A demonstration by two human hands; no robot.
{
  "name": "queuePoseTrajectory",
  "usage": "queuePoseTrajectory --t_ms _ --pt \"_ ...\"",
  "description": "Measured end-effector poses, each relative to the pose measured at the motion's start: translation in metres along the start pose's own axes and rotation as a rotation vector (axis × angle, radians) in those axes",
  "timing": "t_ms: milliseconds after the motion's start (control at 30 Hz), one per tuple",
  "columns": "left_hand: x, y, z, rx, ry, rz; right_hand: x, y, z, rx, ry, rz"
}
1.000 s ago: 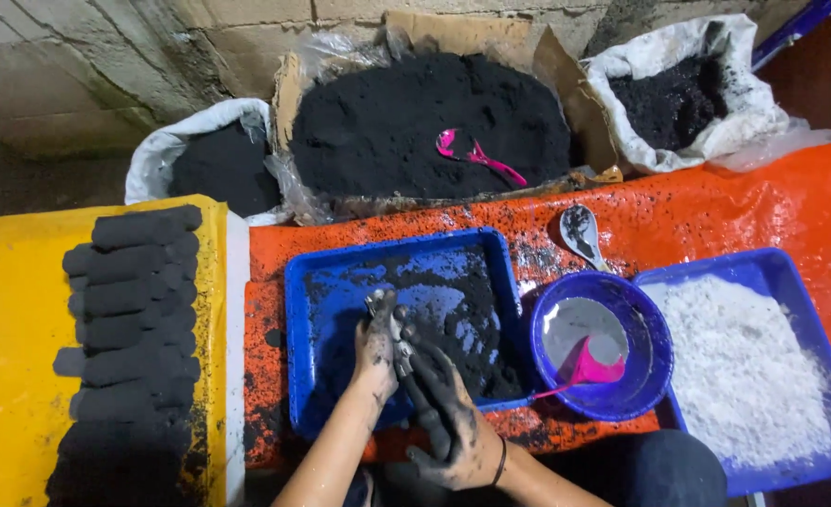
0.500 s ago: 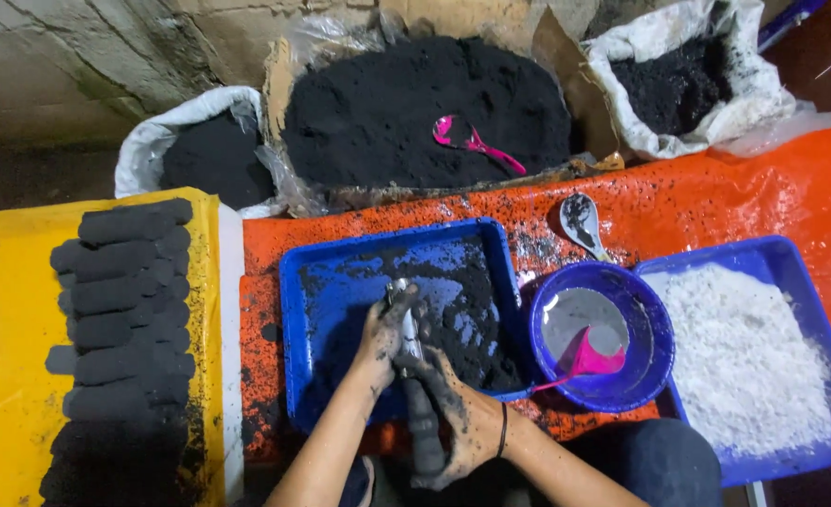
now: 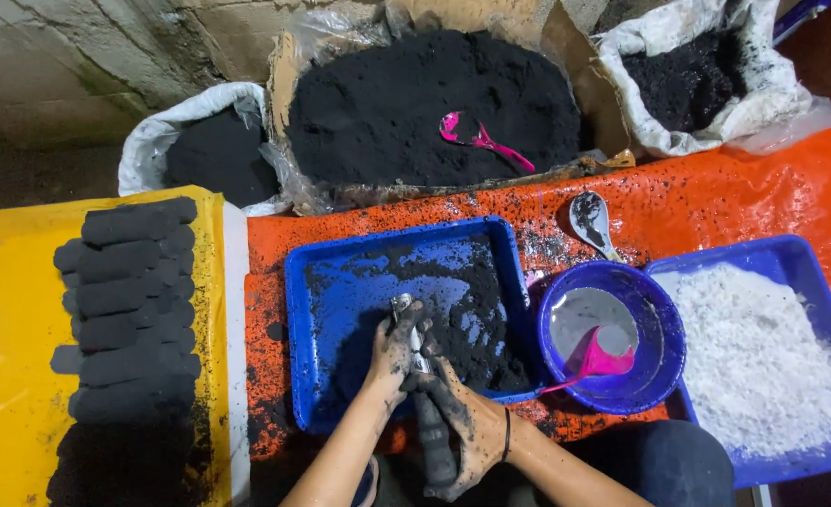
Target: Shaping charcoal powder into cylindrical briquettes using a manual mold and plunger.
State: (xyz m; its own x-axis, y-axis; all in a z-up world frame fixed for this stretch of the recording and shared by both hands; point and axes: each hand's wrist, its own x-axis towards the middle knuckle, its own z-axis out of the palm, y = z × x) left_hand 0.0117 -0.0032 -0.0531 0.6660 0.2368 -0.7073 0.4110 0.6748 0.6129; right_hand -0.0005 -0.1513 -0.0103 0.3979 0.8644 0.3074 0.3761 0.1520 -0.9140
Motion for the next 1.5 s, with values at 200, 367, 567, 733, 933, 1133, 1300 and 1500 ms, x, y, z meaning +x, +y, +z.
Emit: queuePoseTrajectory --t_ms 200,367,567,733,933,1133,1300,1500 --pt "-0.004 0.004 0.002 -0.012 0.032 -0.018 -0.014 0.024 0.008 -0.043 0.01 -0.097" --pt "-0.01 0.008 0.005 0.026 0.071 -0.043 -0.001 0.007 0.0 -0.026 -0.054 0.014" --pt "0.007 -0.009 -0.005 -0.142 -0.04 0.02 -0.01 0.017 0.005 -0.062 -0.022 -0.019" --pt "0.016 -0.018 -0.013 -0.161 -0.095 0.034 0.0 0.007 0.001 -0.021 -0.021 -0.002" --pt "0.008 -0.009 -0.007 -0.048 0.023 -0.003 -0.002 0.011 0.001 -0.082 -0.039 -0.012" --pt "0.016 -0.013 -0.011 -0.042 0.016 -0.012 0.001 0.019 -0.003 -0.008 -0.092 0.088" --pt "0.025 -0.013 -0.008 -0.029 0.056 0.105 0.007 0.026 -0.005 -0.098 -0.063 0.02" --pt "0.022 -0.004 -0.01 -0.078 -0.084 0.033 -0.007 0.047 0.003 -0.13 -0.06 -0.019"
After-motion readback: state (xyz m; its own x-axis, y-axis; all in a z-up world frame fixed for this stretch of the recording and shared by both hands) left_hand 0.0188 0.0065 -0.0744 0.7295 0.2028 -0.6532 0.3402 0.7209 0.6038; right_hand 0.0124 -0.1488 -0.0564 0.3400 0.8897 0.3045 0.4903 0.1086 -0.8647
